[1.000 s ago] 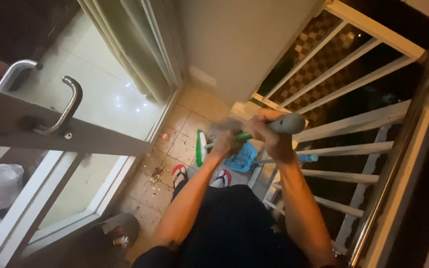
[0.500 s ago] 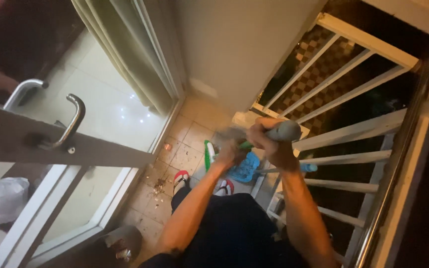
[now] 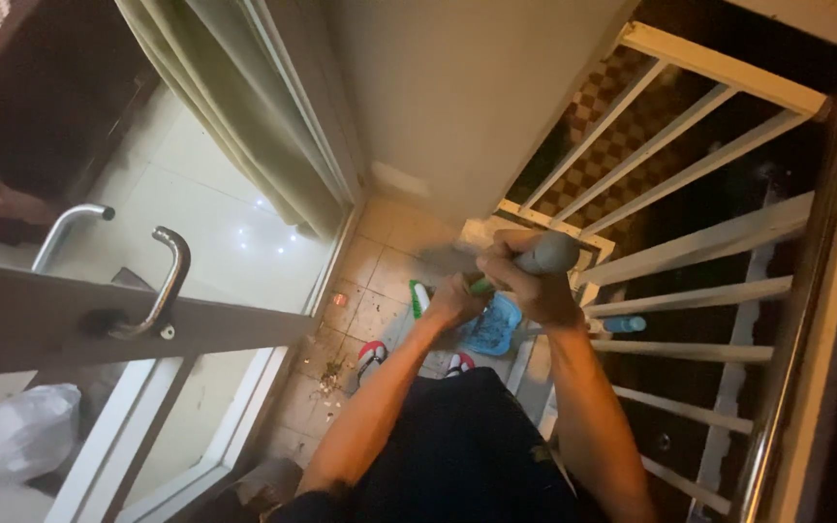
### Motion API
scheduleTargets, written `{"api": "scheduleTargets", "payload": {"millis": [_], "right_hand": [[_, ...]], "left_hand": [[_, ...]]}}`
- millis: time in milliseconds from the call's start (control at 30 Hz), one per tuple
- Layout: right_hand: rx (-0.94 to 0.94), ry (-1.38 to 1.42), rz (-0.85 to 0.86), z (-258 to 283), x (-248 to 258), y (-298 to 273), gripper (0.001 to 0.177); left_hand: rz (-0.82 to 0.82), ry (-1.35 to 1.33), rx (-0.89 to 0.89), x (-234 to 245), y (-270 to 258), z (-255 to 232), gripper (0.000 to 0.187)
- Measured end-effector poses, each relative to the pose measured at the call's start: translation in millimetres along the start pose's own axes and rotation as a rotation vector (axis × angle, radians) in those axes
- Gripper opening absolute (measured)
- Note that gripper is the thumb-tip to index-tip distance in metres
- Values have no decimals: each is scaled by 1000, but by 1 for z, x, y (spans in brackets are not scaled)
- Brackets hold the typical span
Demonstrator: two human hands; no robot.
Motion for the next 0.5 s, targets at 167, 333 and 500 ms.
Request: {"api": "scheduleTargets", "payload": {"millis": [167,333,500], "right_hand": [[-10,-57,-44,2,-10,7,36],[7,-44,-118,15,-29,10,39],[106,-74,-212,12,-40,9,31]], "left_hand": [[63,12,-89,8,5,8,37],[70,-121,-232,39,-16,-14,36],[72,-19,-255,50,-16,-8,33]]}}
Point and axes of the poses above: each hand's wrist, its own y-axis towards the middle knuckle, its own x-axis out of the back of the hand, z = x × y, the point moved 6 cm from there along y, towards the middle knuckle, and after that the axes turned 10 degrees about z, right-handed, at the moved point
